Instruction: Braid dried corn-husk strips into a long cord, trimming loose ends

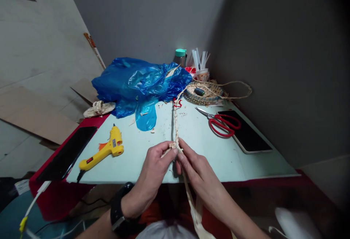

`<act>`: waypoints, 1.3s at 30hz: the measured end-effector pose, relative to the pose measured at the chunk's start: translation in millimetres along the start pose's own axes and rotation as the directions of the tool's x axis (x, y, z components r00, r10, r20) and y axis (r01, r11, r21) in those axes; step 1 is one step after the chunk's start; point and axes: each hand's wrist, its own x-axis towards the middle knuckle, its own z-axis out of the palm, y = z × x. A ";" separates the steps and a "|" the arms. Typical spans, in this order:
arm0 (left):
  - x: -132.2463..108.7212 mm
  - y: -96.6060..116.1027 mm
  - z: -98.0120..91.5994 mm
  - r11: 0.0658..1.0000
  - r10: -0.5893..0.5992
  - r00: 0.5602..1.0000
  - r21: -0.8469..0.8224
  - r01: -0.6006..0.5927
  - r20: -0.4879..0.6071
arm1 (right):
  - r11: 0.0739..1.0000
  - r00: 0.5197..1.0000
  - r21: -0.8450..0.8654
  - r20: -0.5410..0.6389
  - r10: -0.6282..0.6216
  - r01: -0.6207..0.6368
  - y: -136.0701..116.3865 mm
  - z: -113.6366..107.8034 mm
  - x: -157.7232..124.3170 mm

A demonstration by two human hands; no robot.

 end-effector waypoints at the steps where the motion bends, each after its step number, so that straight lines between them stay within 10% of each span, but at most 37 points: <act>1: -0.5 -0.7 1.1 1.000 0.002 1.000 -0.003 -0.002 -0.014 | 1.000 1.000 -0.009 -0.006 0.002 -0.002 0.3 1.3 -1.0; 20: 5.1 -10.9 -2.5 0.996 0.024 0.983 0.087 -0.008 -0.181 | 0.951 0.994 -0.288 0.039 -0.105 0.111 -3.7 -18.7 -6.6; 25: 9.6 -10.1 -1.7 0.992 0.017 0.963 0.123 0.016 -0.269 | 0.515 0.905 -0.856 -0.181 -0.384 0.048 14.0 -81.3 20.5; 30: 12.4 -8.7 5.8 1.000 -0.004 0.951 0.016 0.009 -0.309 | 0.079 0.971 -0.984 -0.172 -0.164 -0.161 34.6 -118.0 52.1; 39: 9.2 -16.5 0.7 0.984 -0.015 0.970 -0.177 -0.030 -0.242 | -0.053 0.992 -0.995 -0.081 -0.100 -0.086 38.8 -122.3 74.9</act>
